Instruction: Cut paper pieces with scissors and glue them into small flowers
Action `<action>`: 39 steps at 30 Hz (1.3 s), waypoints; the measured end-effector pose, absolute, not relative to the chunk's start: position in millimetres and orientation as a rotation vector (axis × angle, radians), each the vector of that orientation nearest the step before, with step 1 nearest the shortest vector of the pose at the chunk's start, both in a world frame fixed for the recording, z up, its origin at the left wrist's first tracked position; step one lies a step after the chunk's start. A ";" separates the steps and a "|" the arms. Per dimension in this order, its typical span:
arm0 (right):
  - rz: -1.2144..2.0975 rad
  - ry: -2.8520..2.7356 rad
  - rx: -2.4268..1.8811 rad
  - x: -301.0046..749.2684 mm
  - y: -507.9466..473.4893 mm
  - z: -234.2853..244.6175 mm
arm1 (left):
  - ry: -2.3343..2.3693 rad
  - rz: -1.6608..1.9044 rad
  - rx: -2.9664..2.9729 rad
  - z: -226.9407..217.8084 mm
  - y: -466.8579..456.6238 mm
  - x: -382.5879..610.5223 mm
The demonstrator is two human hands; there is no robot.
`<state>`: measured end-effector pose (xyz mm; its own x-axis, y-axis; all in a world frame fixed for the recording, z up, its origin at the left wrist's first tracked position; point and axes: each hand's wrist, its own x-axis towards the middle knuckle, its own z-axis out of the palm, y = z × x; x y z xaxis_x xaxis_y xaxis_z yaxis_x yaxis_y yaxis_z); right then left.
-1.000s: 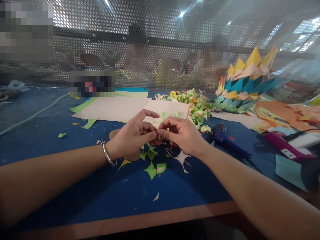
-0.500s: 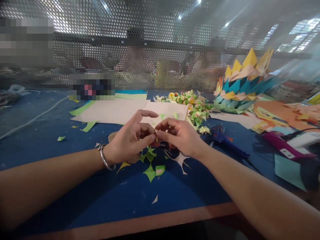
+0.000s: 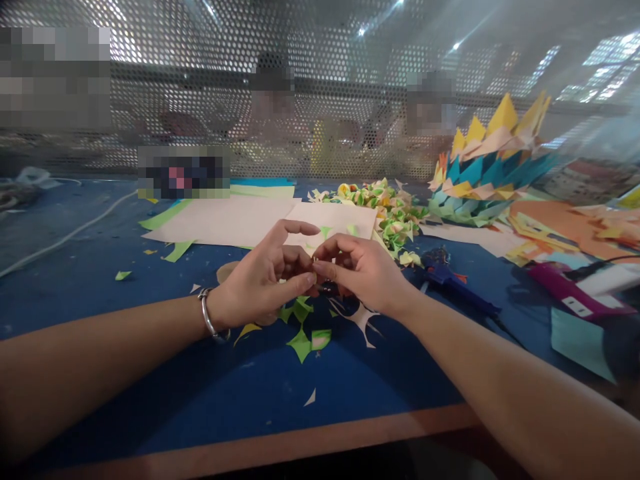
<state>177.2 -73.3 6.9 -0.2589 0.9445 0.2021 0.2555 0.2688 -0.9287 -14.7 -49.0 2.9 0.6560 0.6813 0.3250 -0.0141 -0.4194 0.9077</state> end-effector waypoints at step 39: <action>0.869 -1.735 -1.177 178.7 -74.0 10.1 | 0.673 0.775 1.573 1.1 -41.6 -12.1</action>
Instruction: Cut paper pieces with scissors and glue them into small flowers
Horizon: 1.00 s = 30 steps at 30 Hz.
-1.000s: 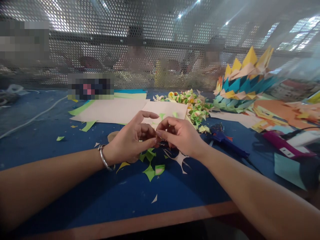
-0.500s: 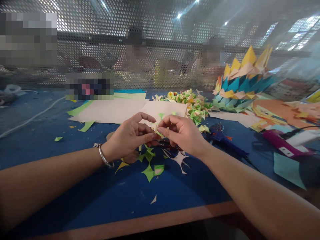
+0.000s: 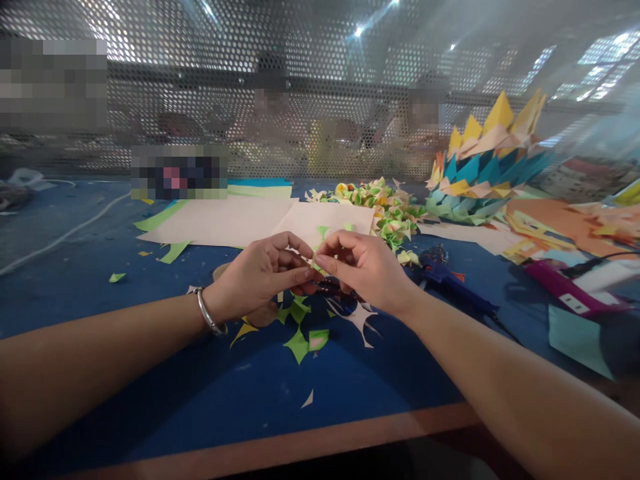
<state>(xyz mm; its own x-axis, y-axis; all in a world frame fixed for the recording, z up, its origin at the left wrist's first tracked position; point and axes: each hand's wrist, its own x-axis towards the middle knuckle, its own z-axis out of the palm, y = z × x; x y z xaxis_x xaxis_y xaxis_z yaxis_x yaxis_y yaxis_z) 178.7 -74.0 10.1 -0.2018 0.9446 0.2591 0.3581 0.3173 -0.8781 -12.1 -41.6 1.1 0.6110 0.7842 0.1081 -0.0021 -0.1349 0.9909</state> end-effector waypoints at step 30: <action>0.594 -1.936 -1.229 185.5 -71.6 7.9 | 0.855 0.980 1.449 4.8 -30.2 -13.3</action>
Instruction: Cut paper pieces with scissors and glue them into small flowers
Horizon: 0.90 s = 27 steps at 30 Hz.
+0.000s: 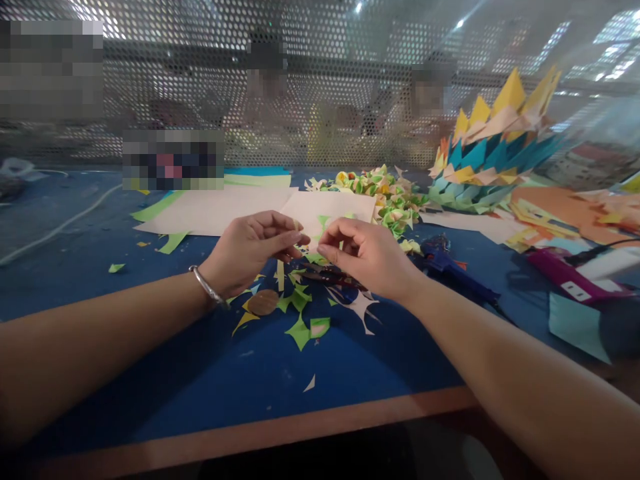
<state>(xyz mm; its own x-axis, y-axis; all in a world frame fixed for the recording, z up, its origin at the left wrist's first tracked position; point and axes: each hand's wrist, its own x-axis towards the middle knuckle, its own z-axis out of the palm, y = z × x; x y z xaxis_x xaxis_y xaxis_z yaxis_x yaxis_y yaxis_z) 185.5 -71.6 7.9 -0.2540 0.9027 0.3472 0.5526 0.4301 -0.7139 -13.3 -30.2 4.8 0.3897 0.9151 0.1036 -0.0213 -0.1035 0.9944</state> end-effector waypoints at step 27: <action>0.266 -2.391 -1.560 202.4 -62.8 9.3 | 0.861 0.956 1.428 2.0 -28.3 -13.2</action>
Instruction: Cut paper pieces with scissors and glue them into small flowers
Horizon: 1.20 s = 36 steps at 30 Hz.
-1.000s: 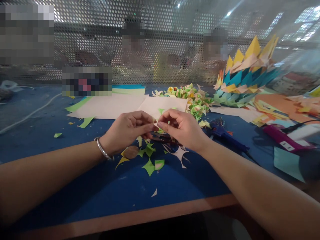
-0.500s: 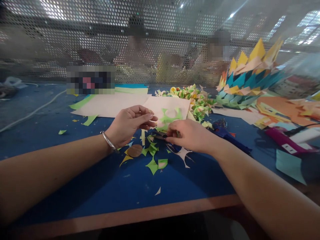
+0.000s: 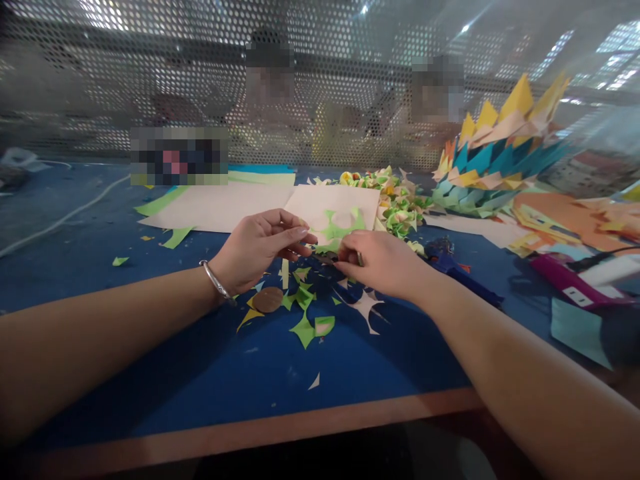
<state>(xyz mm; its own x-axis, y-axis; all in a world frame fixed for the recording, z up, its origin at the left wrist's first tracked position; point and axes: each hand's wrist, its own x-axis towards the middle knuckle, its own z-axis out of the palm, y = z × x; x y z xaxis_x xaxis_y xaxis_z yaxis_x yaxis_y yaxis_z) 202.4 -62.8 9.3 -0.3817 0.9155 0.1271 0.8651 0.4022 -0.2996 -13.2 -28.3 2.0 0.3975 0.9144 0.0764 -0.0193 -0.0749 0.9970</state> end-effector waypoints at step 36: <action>0.498 -2.064 -1.402 196.7 -75.4 18.1 | 0.903 0.833 1.299 1.9 -25.8 -11.2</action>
